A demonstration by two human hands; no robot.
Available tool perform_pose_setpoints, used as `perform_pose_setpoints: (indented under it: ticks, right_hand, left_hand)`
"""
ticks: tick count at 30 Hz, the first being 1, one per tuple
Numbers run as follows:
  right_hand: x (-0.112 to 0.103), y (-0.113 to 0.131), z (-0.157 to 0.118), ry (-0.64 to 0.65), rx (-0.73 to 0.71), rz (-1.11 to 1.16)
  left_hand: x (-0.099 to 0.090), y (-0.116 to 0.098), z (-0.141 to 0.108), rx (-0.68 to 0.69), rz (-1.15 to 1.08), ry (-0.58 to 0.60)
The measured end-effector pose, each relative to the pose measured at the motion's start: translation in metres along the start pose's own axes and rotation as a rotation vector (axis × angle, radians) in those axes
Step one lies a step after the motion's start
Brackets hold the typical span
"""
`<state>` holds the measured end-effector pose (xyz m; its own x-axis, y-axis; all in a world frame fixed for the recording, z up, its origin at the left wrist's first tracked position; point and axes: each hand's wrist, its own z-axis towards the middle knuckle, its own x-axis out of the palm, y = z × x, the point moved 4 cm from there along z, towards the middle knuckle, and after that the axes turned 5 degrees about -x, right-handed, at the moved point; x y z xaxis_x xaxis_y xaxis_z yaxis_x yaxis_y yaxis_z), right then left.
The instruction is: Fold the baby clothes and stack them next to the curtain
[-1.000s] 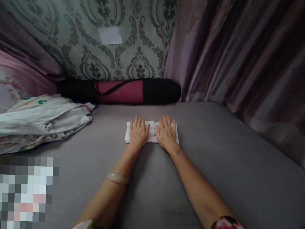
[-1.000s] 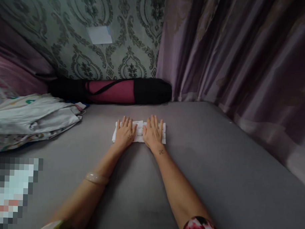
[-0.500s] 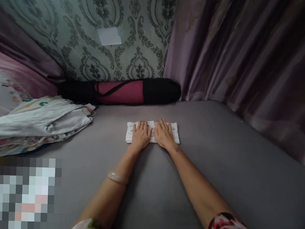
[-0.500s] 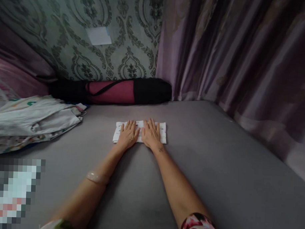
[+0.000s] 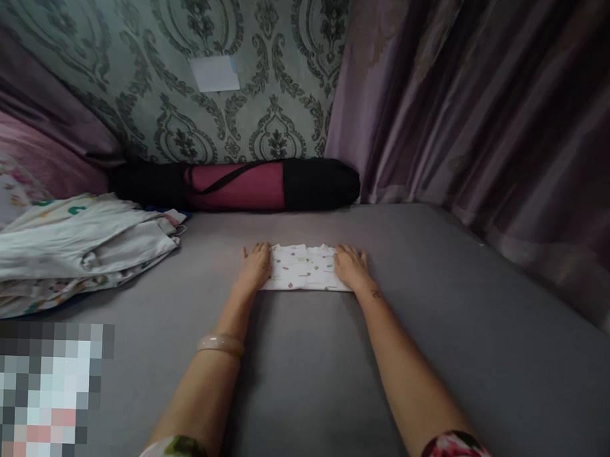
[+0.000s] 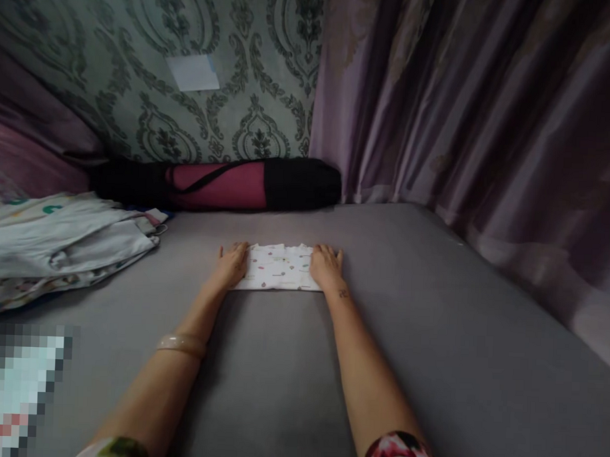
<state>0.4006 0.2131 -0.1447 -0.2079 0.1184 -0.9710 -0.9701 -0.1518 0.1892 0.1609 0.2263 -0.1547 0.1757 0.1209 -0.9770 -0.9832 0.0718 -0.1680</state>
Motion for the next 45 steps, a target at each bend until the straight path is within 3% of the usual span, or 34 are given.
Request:
perform_pose_setpoints:
  ticks: [11,17,20,25,27,30,32,36,39,41,43,45]
  right_hand:
    - [-0.001,-0.008,0.008,-0.041,-0.031,-0.034]
    - [-0.014,-0.010,0.011,-0.023,-0.038,0.045]
    - [-0.030,-0.013,0.011,0.025,-0.055,0.150]
    - [-0.066,-0.021,0.003,0.070,-0.151,0.403]
    - [-0.082,-0.021,-0.003,0.091,-0.192,0.497]
    - [-0.101,-0.021,-0.014,0.111,-0.222,0.606]
    - [-0.109,-0.022,-0.018,0.098,-0.224,0.638]
    - [-0.114,-0.026,-0.015,-0.067,-0.188,0.620]
    - [-0.119,-0.031,-0.011,-0.317,-0.160,0.551]
    - [-0.121,-0.035,-0.010,-0.418,-0.143,0.497]
    - [-0.116,-0.038,-0.009,-0.369,-0.145,0.461]
    - [-0.103,-0.041,-0.008,-0.172,-0.160,0.454]
  left_hand:
    - [-0.004,0.003,0.005,-0.052,0.067,-0.037]
    - [-0.013,0.005,0.007,-0.037,-0.074,-0.064]
    - [-0.031,0.010,0.008,-0.026,-0.205,0.003]
    - [-0.086,0.016,-0.004,0.035,-0.512,0.057]
    - [-0.103,0.016,-0.013,0.081,-0.646,0.137]
    - [-0.115,0.015,-0.025,0.111,-0.774,0.297]
    - [-0.116,0.015,-0.028,0.091,-0.837,0.319]
    - [-0.111,0.008,-0.019,0.043,-0.928,0.138]
    - [-0.112,-0.004,-0.011,0.073,-0.866,-0.168]
    - [-0.115,-0.011,-0.011,0.112,-0.774,-0.331]
    - [-0.114,-0.014,-0.011,0.147,-0.692,-0.329]
    - [-0.107,-0.014,-0.012,0.197,-0.615,-0.152]
